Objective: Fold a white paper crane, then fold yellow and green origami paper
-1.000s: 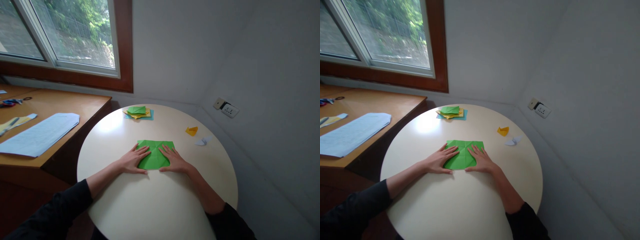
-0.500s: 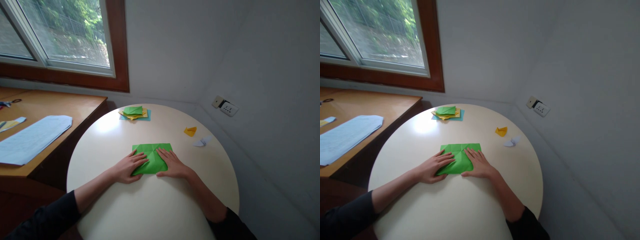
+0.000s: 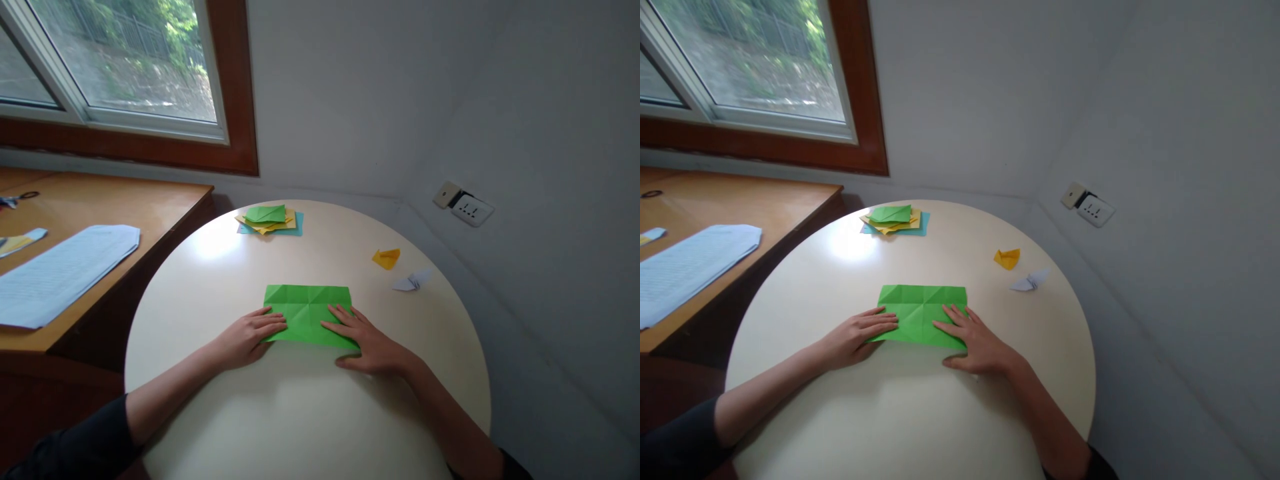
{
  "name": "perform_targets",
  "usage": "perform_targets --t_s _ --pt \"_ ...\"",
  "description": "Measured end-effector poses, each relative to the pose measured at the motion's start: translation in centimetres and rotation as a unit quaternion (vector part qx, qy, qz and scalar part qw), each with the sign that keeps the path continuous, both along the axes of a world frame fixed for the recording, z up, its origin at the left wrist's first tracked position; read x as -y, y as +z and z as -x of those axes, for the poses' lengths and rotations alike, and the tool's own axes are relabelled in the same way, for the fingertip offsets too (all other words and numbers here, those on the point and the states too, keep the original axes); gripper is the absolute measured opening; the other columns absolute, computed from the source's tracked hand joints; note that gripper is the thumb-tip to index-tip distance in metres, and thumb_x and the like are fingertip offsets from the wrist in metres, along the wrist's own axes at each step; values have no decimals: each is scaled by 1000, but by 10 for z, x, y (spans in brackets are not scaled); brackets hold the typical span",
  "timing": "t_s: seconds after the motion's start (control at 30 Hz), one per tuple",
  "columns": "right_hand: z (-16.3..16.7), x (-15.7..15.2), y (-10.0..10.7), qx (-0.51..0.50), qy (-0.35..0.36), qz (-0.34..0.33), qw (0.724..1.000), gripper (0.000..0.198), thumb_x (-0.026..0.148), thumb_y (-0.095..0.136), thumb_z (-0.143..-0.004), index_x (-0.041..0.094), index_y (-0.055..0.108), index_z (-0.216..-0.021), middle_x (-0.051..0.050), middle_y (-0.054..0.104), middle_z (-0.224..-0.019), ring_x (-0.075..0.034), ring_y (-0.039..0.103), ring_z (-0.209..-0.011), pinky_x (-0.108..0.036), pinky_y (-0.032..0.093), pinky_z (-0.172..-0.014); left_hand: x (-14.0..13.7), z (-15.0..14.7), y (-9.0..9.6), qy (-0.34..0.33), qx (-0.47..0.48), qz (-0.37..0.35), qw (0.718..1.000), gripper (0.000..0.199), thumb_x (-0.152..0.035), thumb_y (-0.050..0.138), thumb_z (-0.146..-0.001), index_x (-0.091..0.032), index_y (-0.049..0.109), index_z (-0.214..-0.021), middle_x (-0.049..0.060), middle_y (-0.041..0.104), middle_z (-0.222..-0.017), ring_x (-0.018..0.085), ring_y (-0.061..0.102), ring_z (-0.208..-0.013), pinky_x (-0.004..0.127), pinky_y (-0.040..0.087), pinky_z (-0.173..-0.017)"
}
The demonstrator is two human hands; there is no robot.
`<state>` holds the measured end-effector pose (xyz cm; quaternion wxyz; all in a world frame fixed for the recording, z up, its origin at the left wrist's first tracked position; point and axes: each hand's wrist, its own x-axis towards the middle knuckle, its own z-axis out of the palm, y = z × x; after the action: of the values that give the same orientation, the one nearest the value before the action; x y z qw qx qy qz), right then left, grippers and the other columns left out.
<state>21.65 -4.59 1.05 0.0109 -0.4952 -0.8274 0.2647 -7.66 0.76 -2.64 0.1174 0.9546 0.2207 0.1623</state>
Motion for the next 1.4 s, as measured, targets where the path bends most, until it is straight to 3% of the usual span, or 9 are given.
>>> perform_targets --t_s 0.2,0.3,0.37,0.47,0.6,0.77,0.93,1.23,1.4 --pt "-15 -2 8 -69 -2 59 996 55 39 56 -80 30 43 -132 -4 21 -149 -25 18 -137 -47 5 -111 -1 2 -2 16 48 34 998 34 -19 34 -89 -19 57 -113 7 64 -115 19 59 -108 37 41 -101" --pt "-19 -12 2 -153 -63 43 985 40 40 49 -83 25 58 -120 -8 51 -133 -26 45 -122 -44 28 -104 -2 -2 1 74 76 70 992 30 -23 36 -89 -19 62 -103 7 69 -103 19 63 -99 33 49 -89" --pt "-20 -18 -4 -202 -138 35 969 36 41 46 -84 20 66 -105 -9 67 -104 -23 60 -95 -37 44 -85 -5 -7 4 126 99 100 982 30 -27 36 -89 -18 64 -89 8 70 -91 20 64 -90 29 51 -78" --pt "-17 -27 -14 -234 -207 37 949 35 45 45 -82 16 63 -71 -3 62 -70 -16 55 -62 -28 43 -60 -9 -15 7 198 138 139 960 32 -31 37 -88 -18 60 -71 6 66 -74 19 60 -83 28 49 -75" --pt "-5 -34 -24 -229 -288 -25 930 38 47 44 -79 19 44 -54 3 43 -52 -12 40 -51 -24 30 -49 -15 -23 8 270 159 167 935 32 -35 39 -85 -19 51 -60 2 57 -61 17 54 -70 28 44 -68" --pt "8 -33 -29 -184 -310 -167 918 33 42 42 -82 20 41 -57 2 44 -54 -12 41 -53 -24 31 -51 -17 -31 6 294 159 168 928 30 -33 35 -86 -19 43 -60 -3 50 -55 13 44 -56 28 39 -68" --pt "11 -33 -34 -121 -282 -270 913 26 34 42 -84 21 45 -61 0 51 -61 -14 47 -56 -25 38 -56 -19 -36 3 329 126 147 924 28 -32 34 -87 -19 47 -66 -2 53 -57 14 46 -57 31 38 -72" --pt "8 -35 -41 -62 -259 -302 915 24 31 41 -86 20 49 -66 -2 56 -65 -15 53 -59 -25 41 -58 -19 -38 10 357 -35 75 930 29 -31 34 -89 -18 54 -72 5 58 -68 21 53 -65 35 38 -71" --pt "8 -34 -40 -66 -266 -298 915 22 30 43 -84 20 50 -66 -3 58 -66 -15 53 -59 -25 42 -58 -19 -37 12 370 -70 64 924 23 -32 41 -86 -19 55 -74 5 59 -69 22 55 -67 32 38 -68"
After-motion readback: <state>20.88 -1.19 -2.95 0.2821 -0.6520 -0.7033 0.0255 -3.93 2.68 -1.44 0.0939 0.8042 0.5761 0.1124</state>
